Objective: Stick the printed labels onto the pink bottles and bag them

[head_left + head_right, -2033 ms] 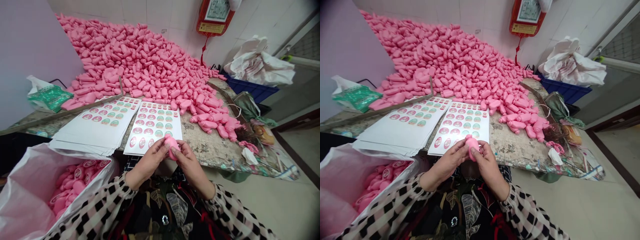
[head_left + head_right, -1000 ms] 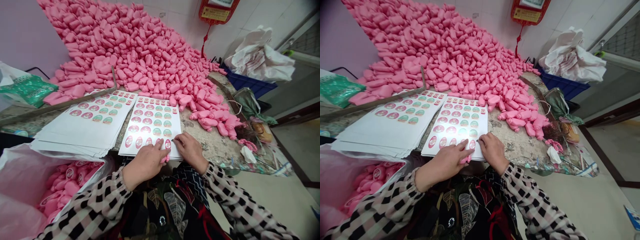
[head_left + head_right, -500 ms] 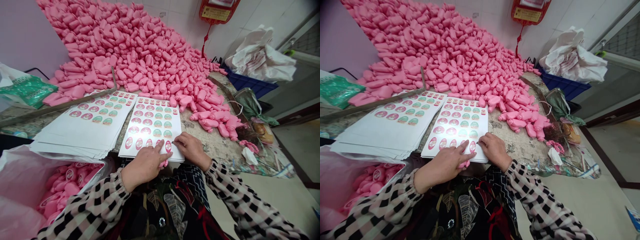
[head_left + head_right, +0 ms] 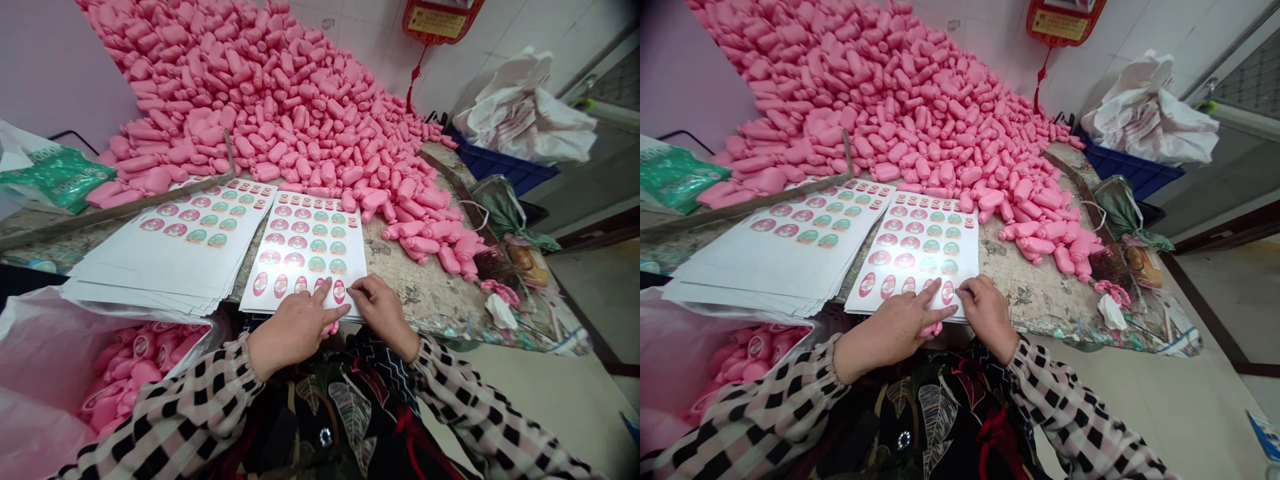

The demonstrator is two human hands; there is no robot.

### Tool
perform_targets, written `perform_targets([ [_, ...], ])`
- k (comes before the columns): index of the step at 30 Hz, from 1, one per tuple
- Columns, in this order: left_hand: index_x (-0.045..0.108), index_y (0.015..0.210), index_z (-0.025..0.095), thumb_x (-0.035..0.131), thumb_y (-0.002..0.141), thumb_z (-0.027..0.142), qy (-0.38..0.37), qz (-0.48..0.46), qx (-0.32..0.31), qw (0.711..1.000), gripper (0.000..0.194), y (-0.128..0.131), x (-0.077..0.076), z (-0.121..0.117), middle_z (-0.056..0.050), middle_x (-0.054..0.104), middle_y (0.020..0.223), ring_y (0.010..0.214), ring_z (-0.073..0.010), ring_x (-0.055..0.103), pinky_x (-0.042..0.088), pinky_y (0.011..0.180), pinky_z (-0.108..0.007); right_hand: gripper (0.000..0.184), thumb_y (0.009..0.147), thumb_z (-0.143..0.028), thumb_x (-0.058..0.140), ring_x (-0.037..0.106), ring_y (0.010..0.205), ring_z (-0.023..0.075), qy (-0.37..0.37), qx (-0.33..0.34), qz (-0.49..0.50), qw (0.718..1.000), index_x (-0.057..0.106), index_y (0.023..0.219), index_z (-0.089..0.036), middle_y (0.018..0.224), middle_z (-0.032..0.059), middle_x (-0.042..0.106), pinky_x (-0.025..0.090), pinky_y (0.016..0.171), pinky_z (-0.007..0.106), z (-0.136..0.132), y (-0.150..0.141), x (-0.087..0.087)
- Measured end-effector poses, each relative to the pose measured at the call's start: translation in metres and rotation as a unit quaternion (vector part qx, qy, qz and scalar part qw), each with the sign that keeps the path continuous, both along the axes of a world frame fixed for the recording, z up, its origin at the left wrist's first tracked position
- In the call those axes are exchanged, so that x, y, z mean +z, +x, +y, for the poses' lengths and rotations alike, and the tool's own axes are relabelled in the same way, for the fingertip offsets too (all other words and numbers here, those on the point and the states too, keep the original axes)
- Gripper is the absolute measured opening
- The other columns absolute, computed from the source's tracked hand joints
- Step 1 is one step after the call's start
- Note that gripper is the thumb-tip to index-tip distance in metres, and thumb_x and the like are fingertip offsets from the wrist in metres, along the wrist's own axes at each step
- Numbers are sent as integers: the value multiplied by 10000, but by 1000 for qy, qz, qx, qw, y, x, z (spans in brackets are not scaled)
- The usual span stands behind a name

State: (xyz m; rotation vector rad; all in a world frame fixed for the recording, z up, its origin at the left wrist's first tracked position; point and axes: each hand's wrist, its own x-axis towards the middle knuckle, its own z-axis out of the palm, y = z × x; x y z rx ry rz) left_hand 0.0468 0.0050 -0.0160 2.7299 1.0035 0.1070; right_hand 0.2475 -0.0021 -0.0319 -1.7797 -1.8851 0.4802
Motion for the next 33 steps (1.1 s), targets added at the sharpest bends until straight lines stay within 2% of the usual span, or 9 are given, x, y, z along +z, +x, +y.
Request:
perform_targets([
  [2, 435, 1341, 375, 467, 860, 285, -5, 0, -3, 1000, 490, -1, 0, 1, -134, 273, 1486, 909, -277, 585, 414, 836, -482, 152, 863, -300, 504, 566, 779, 164, -1, -31, 3, 1000, 625, 810, -224, 858, 24, 615, 392, 682, 276, -3, -5, -1],
  [11, 483, 1306, 381, 550, 799, 279, -76, -12, -23, 997, 522, 3, 13, 10, -112, 210, 1517, 902, -255, 590, 411, 836, -458, 200, 813, -424, 569, 545, 671, 156, -39, -60, -84, 994, 621, 749, -242, 770, 0, 641, 290, 560, 268, 3, -14, 14],
  [17, 525, 1269, 364, 519, 812, 260, -79, -18, -15, 997, 468, 4, 18, 10, -99, 250, 1506, 918, -262, 599, 395, 868, -485, 215, 843, -381, 538, 547, 691, 155, 24, -30, -135, 990, 614, 712, -229, 767, 19, 624, 277, 559, 277, 1, -21, 24],
  [20, 543, 1253, 357, 538, 794, 270, -87, -21, -10, 996, 467, 4, 16, 10, -107, 232, 1511, 911, -270, 602, 377, 883, -516, 232, 834, -399, 549, 544, 677, 151, 45, -48, -121, 990, 612, 691, -228, 760, 17, 621, 285, 560, 276, 0, -22, 30],
  [25, 487, 1303, 386, 551, 790, 276, -89, -45, -9, 995, 528, 2, 8, 8, -107, 186, 1524, 887, -254, 603, 412, 840, -463, 262, 785, -480, 576, 554, 657, 149, 29, -111, -16, 993, 641, 716, -236, 763, 1, 646, 324, 563, 267, 4, -14, 33],
  [29, 481, 1309, 355, 538, 816, 265, -101, -100, -8, 990, 504, -9, 8, 3, -99, 378, 1427, 1040, -282, 550, 393, 902, -460, 270, 737, -482, 623, 542, 651, 155, 21, -125, 107, 986, 651, 729, -214, 746, 11, 645, 361, 583, 274, 6, -2, 29],
  [31, 511, 1281, 307, 579, 809, 333, -140, -190, 30, 971, 478, -14, 11, 0, -90, 492, 1315, 1105, -279, 508, 384, 934, -432, 267, 710, -462, 664, 526, 631, 148, 32, -131, 221, 966, 638, 719, -196, 699, 6, 623, 378, 592, 277, 3, 2, 32],
  [32, 541, 1244, 280, 594, 802, 391, -175, -253, 67, 949, 458, -15, 14, -2, -84, 539, 1242, 1101, -268, 506, 389, 935, -408, 265, 697, -449, 684, 521, 627, 145, 37, -129, 282, 950, 629, 714, -190, 684, 2, 612, 385, 597, 277, 1, 2, 36],
  [33, 568, 1196, 253, 588, 799, 458, -224, -325, 112, 912, 448, -14, 16, -4, -79, 577, 1151, 1054, -251, 526, 410, 908, -379, 262, 689, -436, 701, 520, 632, 142, 39, -124, 335, 933, 622, 714, -187, 684, -1, 607, 392, 603, 277, -2, 0, 40],
])
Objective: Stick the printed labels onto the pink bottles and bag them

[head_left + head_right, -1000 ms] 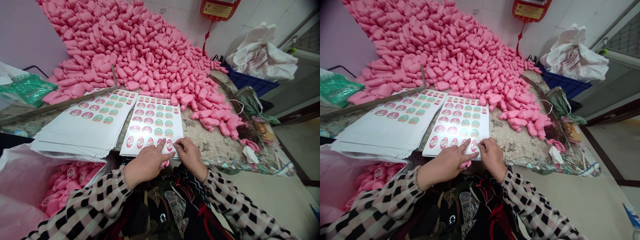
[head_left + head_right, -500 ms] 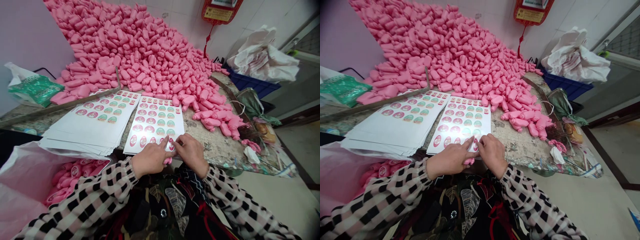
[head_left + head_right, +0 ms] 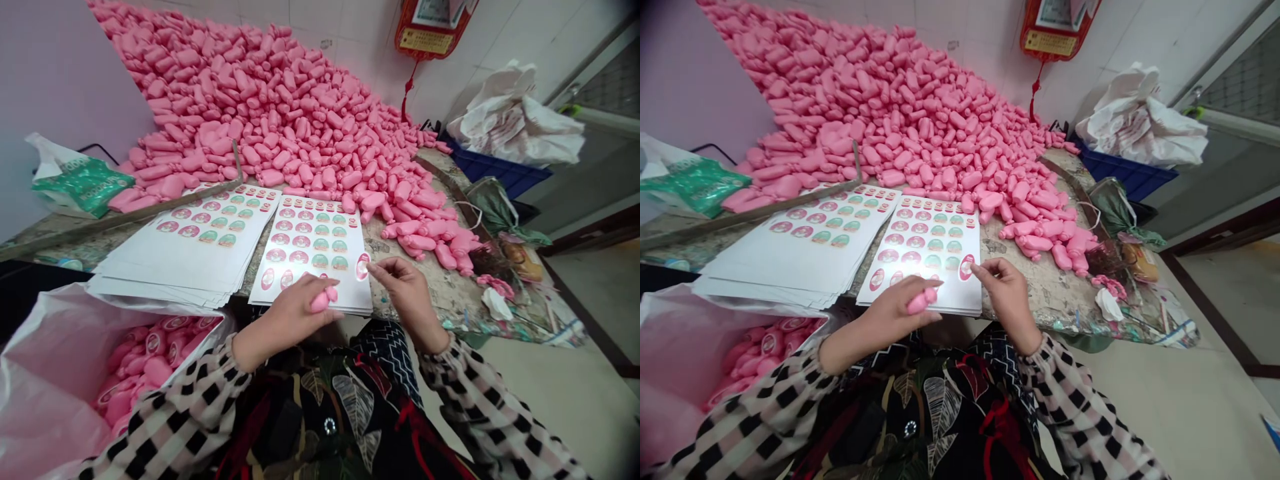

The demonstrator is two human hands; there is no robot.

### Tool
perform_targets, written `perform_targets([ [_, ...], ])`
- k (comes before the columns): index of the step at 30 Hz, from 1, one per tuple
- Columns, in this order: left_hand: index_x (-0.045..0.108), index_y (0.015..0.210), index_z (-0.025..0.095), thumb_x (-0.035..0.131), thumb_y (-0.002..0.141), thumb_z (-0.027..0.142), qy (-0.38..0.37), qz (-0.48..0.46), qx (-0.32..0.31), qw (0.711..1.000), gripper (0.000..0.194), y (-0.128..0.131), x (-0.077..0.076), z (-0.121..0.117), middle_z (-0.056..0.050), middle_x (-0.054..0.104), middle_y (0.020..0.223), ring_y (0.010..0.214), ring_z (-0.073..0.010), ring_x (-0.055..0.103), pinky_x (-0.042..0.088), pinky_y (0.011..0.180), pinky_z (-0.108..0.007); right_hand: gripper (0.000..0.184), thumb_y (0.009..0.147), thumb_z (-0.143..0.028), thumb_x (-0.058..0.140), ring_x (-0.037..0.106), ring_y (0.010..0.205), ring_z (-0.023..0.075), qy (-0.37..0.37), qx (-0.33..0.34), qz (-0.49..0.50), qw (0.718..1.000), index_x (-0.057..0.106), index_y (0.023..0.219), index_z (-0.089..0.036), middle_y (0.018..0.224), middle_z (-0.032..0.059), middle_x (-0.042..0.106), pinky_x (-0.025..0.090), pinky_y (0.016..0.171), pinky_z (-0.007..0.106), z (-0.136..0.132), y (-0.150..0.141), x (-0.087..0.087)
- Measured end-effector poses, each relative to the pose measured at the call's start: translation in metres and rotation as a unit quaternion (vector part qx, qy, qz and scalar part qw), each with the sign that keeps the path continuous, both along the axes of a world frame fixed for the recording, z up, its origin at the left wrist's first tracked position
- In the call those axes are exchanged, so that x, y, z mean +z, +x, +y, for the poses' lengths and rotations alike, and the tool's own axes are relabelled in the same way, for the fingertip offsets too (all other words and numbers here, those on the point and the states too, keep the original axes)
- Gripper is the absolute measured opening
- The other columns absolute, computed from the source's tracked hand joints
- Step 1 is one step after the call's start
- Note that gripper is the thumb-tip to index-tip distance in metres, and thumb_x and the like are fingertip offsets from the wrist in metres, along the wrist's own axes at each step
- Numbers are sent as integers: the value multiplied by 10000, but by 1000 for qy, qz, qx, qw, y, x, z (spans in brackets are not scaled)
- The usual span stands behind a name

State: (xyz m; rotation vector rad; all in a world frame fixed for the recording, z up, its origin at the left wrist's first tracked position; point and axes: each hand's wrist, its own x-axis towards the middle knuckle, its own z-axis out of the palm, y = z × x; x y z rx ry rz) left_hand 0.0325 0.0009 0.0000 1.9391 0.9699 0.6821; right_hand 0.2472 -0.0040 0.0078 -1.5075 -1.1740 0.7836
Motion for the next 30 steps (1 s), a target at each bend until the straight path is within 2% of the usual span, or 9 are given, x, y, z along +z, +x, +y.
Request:
perform_targets([
  [1, 586, 1146, 232, 558, 802, 522, -78, -83, 42, 993, 451, 1, 2, -2, -70, 601, 1047, 964, -224, 557, 442, 849, -348, 258, 685, -424, 713, 521, 641, 140, 7, 9, 43, 999, 620, 718, -186, 697, -1, 608, 399, 613, 278, -3, -4, 5],
  [2, 593, 1099, 215, 515, 807, 575, -170, -170, 77, 968, 471, 4, 4, -3, -59, 603, 944, 844, -191, 575, 466, 763, -314, 251, 685, -414, 720, 523, 652, 139, 10, 22, 72, 997, 620, 723, -186, 712, -1, 612, 404, 623, 280, -7, -9, 9],
  [5, 586, 998, 203, 470, 783, 662, -408, -377, 124, 822, 520, 16, 6, -4, -11, 554, 767, 586, -110, 520, 443, 542, -237, 226, 698, -392, 721, 514, 649, 131, 4, 69, 87, 994, 623, 714, -190, 705, -9, 609, 402, 628, 278, -19, -29, 19],
  [6, 583, 977, 208, 500, 763, 666, -449, -415, 133, 780, 513, 20, 7, -4, -2, 552, 767, 571, -100, 515, 435, 516, -225, 219, 701, -386, 720, 507, 640, 127, 4, 83, 80, 993, 624, 705, -190, 689, -13, 604, 399, 624, 276, -22, -35, 21],
  [8, 587, 960, 206, 540, 748, 650, -485, -452, 155, 732, 494, 26, 8, -4, 3, 563, 797, 589, -95, 532, 439, 501, -213, 206, 709, -376, 713, 503, 631, 123, 7, 105, 64, 992, 627, 695, -189, 669, -15, 599, 400, 621, 270, -27, -45, 21],
  [10, 601, 967, 177, 533, 757, 645, -493, -459, 166, 720, 517, 30, 10, -4, -4, 565, 786, 595, -96, 541, 445, 495, -211, 198, 718, -373, 703, 515, 628, 123, 5, 118, 56, 991, 632, 698, -189, 665, -15, 604, 411, 623, 265, -30, -50, 18],
  [13, 617, 977, 135, 500, 772, 653, -493, -457, 162, 723, 569, 33, 12, -7, -20, 562, 739, 576, -102, 539, 446, 486, -213, 197, 721, -372, 698, 533, 612, 121, -5, 124, 60, 990, 627, 702, -189, 655, -21, 607, 426, 602, 253, -33, -50, 14],
  [22, 608, 1024, 136, 469, 788, 653, -492, -470, 135, 720, 584, 35, 7, -10, -34, 564, 715, 574, -116, 538, 450, 502, -226, 181, 721, -351, 699, 564, 592, 123, 0, 144, 79, 986, 623, 705, -188, 646, -21, 619, 445, 594, 251, -35, -51, 7],
  [30, 608, 1038, 140, 479, 792, 643, -487, -476, 125, 722, 575, 35, 6, -9, -48, 577, 777, 622, -115, 548, 457, 533, -218, 225, 746, -410, 666, 570, 645, 138, 5, 125, 0, 992, 631, 718, -189, 700, 5, 644, 446, 611, 258, -35, -50, 2],
])
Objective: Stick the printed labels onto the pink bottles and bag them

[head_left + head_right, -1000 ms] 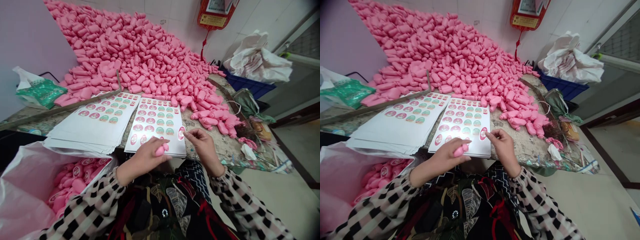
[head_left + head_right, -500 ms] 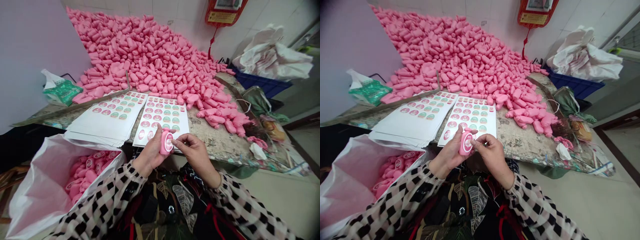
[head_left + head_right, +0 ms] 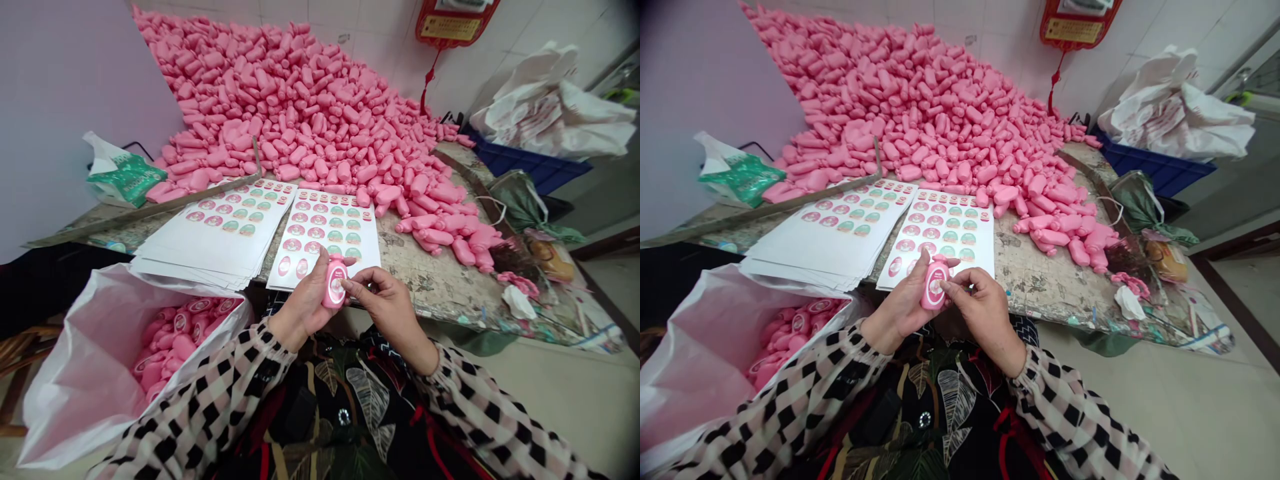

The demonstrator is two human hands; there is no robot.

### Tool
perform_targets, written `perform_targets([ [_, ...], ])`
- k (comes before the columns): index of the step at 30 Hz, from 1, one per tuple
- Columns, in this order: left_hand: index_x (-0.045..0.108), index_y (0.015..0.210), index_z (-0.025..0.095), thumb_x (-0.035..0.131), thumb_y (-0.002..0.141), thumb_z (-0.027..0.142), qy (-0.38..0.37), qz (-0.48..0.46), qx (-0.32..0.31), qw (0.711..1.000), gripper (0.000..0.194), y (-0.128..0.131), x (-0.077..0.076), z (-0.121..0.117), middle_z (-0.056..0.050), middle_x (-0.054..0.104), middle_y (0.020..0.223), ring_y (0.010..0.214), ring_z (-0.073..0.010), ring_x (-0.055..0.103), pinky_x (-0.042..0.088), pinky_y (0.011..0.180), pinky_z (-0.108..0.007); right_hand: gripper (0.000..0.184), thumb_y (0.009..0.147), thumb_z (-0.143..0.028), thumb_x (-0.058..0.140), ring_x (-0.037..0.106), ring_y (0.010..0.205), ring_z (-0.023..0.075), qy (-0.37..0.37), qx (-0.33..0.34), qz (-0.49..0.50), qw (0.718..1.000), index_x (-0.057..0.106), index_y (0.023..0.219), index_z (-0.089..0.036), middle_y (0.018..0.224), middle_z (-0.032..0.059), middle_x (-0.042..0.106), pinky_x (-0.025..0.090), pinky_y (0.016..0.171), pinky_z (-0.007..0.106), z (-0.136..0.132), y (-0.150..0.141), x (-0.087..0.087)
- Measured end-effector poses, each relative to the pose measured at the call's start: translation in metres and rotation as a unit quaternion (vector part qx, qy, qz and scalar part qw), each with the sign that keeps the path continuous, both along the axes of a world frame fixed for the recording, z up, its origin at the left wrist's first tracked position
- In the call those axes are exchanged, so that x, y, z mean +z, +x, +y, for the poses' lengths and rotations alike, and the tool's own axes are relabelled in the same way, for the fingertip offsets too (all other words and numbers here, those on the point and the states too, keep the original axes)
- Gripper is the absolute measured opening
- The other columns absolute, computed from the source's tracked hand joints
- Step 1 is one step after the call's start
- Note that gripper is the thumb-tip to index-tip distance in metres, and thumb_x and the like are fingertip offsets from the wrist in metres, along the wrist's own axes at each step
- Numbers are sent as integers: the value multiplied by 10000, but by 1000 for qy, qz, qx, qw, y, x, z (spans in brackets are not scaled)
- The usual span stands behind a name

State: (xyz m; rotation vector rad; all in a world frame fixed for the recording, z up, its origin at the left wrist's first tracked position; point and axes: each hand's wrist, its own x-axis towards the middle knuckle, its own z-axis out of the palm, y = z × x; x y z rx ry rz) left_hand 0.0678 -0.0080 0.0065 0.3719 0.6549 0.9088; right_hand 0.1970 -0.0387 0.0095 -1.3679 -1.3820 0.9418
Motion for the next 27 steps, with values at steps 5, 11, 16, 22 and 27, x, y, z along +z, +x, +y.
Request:
perform_targets([
  [5, 623, 1048, 144, 453, 794, 659, 12, -8, -20, 1000, 598, 0, -3, 1, -51, 582, 782, 641, -121, 566, 477, 561, -226, 219, 760, -418, 657, 596, 663, 156, -2, 3, -4, 1000, 623, 748, -202, 721, 10, 646, 468, 636, 281, 0, 1, -5],
  [11, 581, 1168, 190, 384, 789, 704, 22, 71, -53, 996, 668, -2, -1, -1, -68, 607, 777, 613, -147, 594, 499, 515, -255, 218, 794, -432, 622, 593, 576, 134, -15, 20, -45, 999, 622, 810, -215, 752, 1, 645, 460, 603, 276, -3, 2, -9],
  [16, 524, 1232, 202, 333, 793, 721, 66, 136, -57, 987, 706, -8, -3, -3, -95, 620, 900, 646, -171, 629, 523, 504, -278, 222, 797, -435, 618, 575, 680, 147, 13, 13, -143, 989, 637, 776, -215, 755, 6, 639, 417, 590, 245, -2, 5, -11],
  [22, 304, 1312, 254, 733, 718, 275, 139, 130, -167, 967, 733, -24, -5, -7, -23, 603, 889, 695, -156, 653, 537, 683, -316, 253, 820, -440, 590, 555, 650, 130, 15, 46, -144, 988, 626, 750, -199, 712, 1, 635, 407, 591, 235, -2, 9, -10],
  [27, 299, 1257, 253, 676, 726, 134, 128, 132, -192, 964, 663, -27, -7, -9, -28, 625, 894, 713, -180, 672, 528, 720, -353, 224, 862, -408, 537, 557, 649, 129, 6, 105, -197, 975, 651, 815, -221, 720, -5, 653, 405, 622, 246, 0, 26, -5],
])
